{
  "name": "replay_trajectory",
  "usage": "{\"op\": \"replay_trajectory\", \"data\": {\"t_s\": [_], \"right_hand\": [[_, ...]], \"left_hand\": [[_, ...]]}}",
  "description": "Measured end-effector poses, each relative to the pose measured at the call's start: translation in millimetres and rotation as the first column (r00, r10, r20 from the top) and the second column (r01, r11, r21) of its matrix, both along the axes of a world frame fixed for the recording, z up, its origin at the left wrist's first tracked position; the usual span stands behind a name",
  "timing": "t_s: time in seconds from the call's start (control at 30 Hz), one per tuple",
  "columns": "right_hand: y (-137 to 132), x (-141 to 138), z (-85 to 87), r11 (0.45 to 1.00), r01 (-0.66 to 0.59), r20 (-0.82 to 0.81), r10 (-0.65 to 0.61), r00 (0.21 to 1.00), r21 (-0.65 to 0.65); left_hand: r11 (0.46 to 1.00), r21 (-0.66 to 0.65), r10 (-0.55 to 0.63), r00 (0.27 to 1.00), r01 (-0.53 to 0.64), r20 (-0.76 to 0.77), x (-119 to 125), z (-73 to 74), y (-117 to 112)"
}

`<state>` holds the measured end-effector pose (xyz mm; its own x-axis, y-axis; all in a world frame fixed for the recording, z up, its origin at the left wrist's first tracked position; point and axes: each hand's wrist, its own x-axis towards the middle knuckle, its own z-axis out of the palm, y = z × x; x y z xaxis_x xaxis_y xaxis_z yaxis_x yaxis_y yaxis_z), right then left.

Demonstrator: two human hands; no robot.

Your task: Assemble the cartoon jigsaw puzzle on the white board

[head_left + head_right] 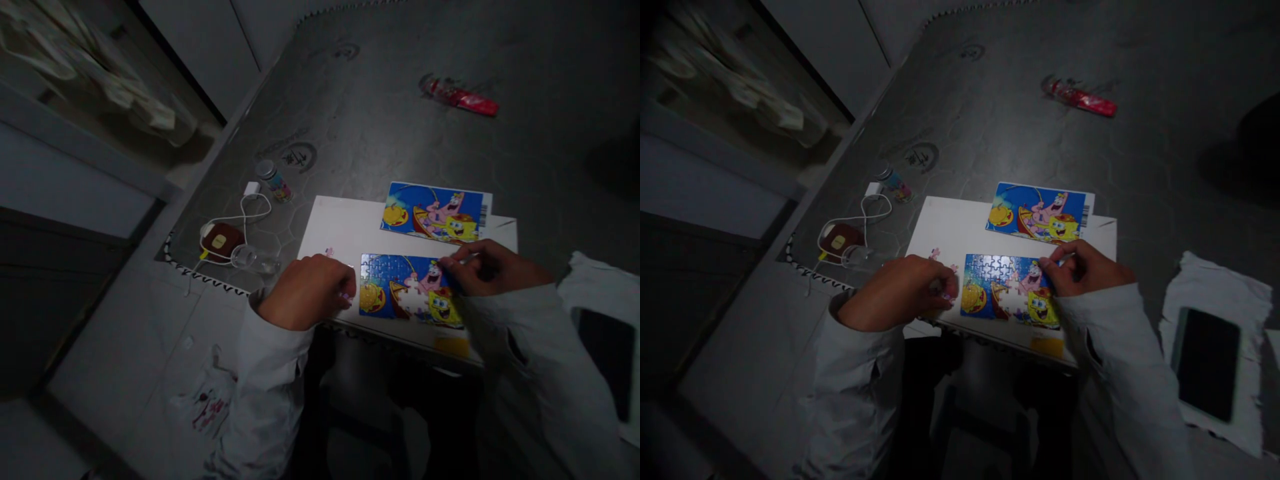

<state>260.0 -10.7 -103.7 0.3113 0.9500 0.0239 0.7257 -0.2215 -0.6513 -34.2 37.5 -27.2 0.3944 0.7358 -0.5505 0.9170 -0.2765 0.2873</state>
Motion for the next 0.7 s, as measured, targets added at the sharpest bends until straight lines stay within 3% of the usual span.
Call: {"op": "replay_trajectory", "data": {"t_s": [0.3,0.37,0.47,0.53,0.63,0.67,0.7], "right_hand": [[1.5,-3.1,4.6,0.999,0.037,-0.033,-0.037,0.999,-0.016],[0.2,-1.4,4.6,1.0,-0.005,-0.021,0.005,1.0,-0.015],[1.0,6.0,1.6,0.985,-0.164,-0.003,0.164,0.986,-0.046],[4.1,14.1,-2.4,0.941,-0.307,-0.012,0.309,0.951,-0.139],[7.6,24.1,-7.8,0.802,-0.509,-0.112,0.5,0.858,-0.313],[7.0,25.3,-8.6,0.779,-0.534,-0.125,0.524,0.842,-0.33],[5.3,25.2,-8.8,0.788,-0.529,-0.109,0.523,0.845,-0.315]], "left_hand": [[0.999,0.0,-0.038,0.999,0.038,0.014,-1.4,3.0,-1.4],[0.999,0.004,-0.052,0.999,0.052,0.003,0.8,3.5,-2.7],[0.997,0.014,-0.081,0.997,0.081,0.001,9.6,2.4,-5.8],[0.994,0.01,-0.11,0.994,0.11,-0.009,16.9,-0.1,-8.2],[0.989,-0.002,-0.146,0.989,0.146,0.002,21.7,-3.6,-9.3],[0.989,-0.009,-0.146,0.989,0.146,0.021,20.3,-3.8,-8.5],[0.991,-0.016,-0.135,0.99,0.136,0.049,17.1,-3.3,-7.3]]}}
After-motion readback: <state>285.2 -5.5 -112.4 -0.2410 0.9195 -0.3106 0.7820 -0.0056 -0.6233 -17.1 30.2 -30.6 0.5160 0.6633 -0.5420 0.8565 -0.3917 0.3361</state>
